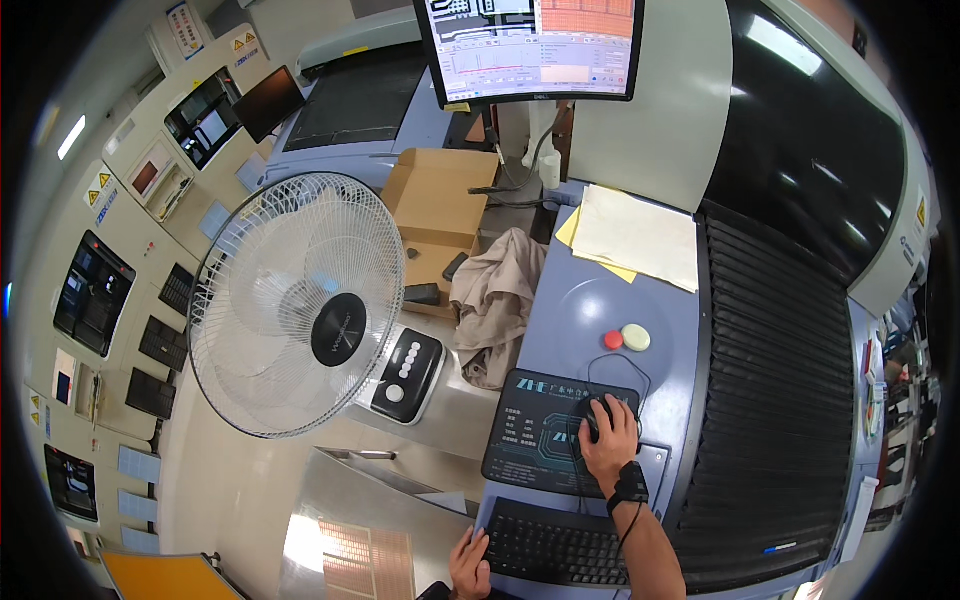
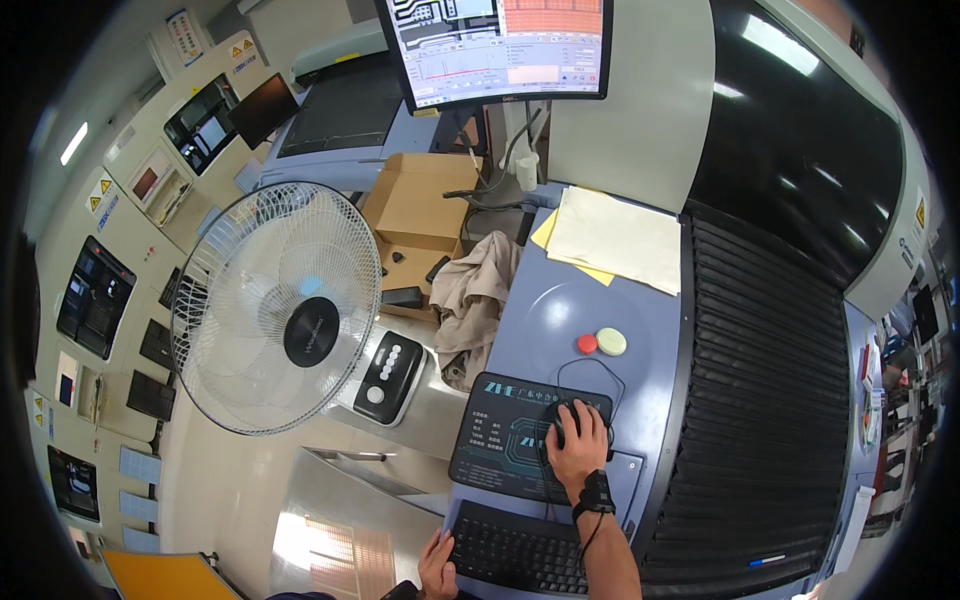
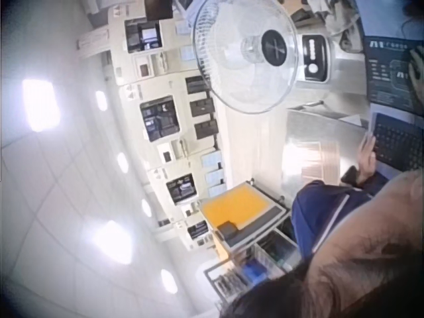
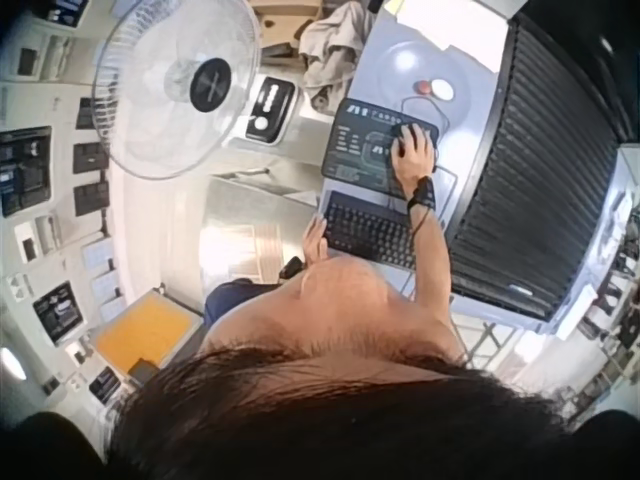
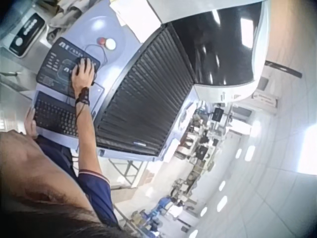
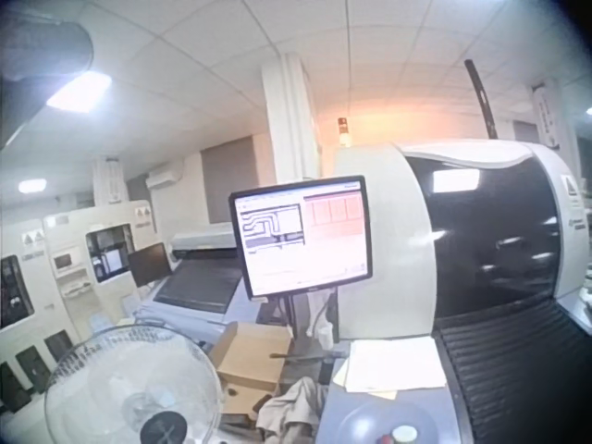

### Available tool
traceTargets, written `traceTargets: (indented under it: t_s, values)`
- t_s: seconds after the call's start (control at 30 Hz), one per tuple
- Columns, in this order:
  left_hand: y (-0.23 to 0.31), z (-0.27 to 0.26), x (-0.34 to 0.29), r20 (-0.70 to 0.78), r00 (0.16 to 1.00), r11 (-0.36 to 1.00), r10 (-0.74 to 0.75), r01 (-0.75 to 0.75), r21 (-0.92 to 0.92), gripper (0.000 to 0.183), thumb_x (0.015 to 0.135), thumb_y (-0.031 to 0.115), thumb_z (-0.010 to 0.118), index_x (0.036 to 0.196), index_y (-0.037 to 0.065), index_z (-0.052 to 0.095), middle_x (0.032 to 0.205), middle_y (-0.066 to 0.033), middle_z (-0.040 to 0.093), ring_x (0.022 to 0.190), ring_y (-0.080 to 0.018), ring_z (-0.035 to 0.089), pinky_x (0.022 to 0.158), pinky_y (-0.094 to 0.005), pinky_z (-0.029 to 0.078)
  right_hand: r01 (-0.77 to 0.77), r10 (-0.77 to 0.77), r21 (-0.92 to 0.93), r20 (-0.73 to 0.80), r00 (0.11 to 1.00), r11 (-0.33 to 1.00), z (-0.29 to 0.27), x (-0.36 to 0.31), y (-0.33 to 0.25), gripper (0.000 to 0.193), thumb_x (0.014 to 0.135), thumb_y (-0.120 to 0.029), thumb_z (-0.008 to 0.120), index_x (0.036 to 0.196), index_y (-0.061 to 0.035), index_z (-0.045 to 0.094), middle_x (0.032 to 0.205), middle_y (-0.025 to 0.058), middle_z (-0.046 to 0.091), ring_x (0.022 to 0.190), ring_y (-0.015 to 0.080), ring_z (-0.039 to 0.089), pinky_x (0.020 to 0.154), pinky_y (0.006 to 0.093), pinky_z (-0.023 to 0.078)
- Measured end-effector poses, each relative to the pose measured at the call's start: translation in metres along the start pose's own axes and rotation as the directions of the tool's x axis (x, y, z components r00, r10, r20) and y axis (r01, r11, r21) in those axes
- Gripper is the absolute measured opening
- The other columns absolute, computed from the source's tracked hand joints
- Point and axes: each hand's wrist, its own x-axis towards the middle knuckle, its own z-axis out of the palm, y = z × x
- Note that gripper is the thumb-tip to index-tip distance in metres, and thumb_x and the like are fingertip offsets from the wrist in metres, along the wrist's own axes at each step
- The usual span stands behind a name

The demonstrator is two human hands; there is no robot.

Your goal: Operator adjusts a light-curing or inspection component and uses a computer interface to manage an automated fabrication process.

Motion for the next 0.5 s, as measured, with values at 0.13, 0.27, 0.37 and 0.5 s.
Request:
traceTargets:
  t_s: [0.13, 0.27, 0.37, 0.5]
  values:
    - [0.0, -0.0021, 0.0026, 0.019, 1.0, 1.0, 0.013, -0.014, 0.009, 0.049, 0.105, 0.026, 0.045, 0.128, -0.014, 0.061, 0.133, -0.0337, 0.061, 0.128, -0.0532, 0.054, 0.111, -0.0565, 0.04, 0.008, -0.007, 0.011, -0.012, 1.0, 1.0, -0.0005, 0.0008, -0.0009, 0.039, 0.082, -0.016, 0.075, 0.12, -0.0093, 0.069, 0.132, 0.0143, 0.06, 0.122, 0.0378, 0.057, 0.096, 0.0501, 0.05]
    - [-0.0013, -0.0024, 0.0017, 0.019, 1.0, 0.999, 0.02, -0.02, 0.027, 0.048, 0.105, 0.025, 0.045, 0.127, -0.014, 0.062, 0.133, -0.0331, 0.061, 0.128, -0.0521, 0.055, 0.112, -0.0559, 0.04, 0.007, -0.007, 0.008, -0.008, 1.0, 1.0, -0.0002, 0.0, -0.0008, 0.038, 0.082, -0.015, 0.075, 0.119, -0.0092, 0.07, 0.131, 0.0142, 0.061, 0.121, 0.0377, 0.057, 0.096, 0.0499, 0.05]
    - [0.0011, -0.0009, 0.0005, 0.011, 1.0, 1.0, 0.01, -0.01, 0.025, 0.048, 0.105, 0.025, 0.045, 0.127, -0.014, 0.063, 0.133, -0.0329, 0.061, 0.128, -0.0516, 0.055, 0.112, -0.0556, 0.04, 0.012, -0.012, 0.024, 0.005, 1.0, 1.0, -0.0028, 0.0006, -0.0007, 0.039, 0.081, -0.013, 0.076, 0.119, -0.008, 0.068, 0.131, 0.0161, 0.06, 0.121, 0.0403, 0.057, 0.1, 0.0506, 0.049]
    - [0.0052, -0.0018, 0.003, 0.007, 1.0, 0.999, -0.006, 0.005, 0.032, 0.049, 0.104, 0.026, 0.046, 0.128, -0.013, 0.063, 0.132, -0.0328, 0.062, 0.128, -0.0513, 0.055, 0.112, -0.0551, 0.04, 0.027, -0.027, 0.037, 0.01, 1.0, 0.999, -0.0013, 0.0004, 0.0011, 0.039, 0.082, -0.012, 0.076, 0.12, -0.0081, 0.068, 0.132, 0.0163, 0.06, 0.122, 0.0402, 0.057, 0.1, 0.051, 0.049]
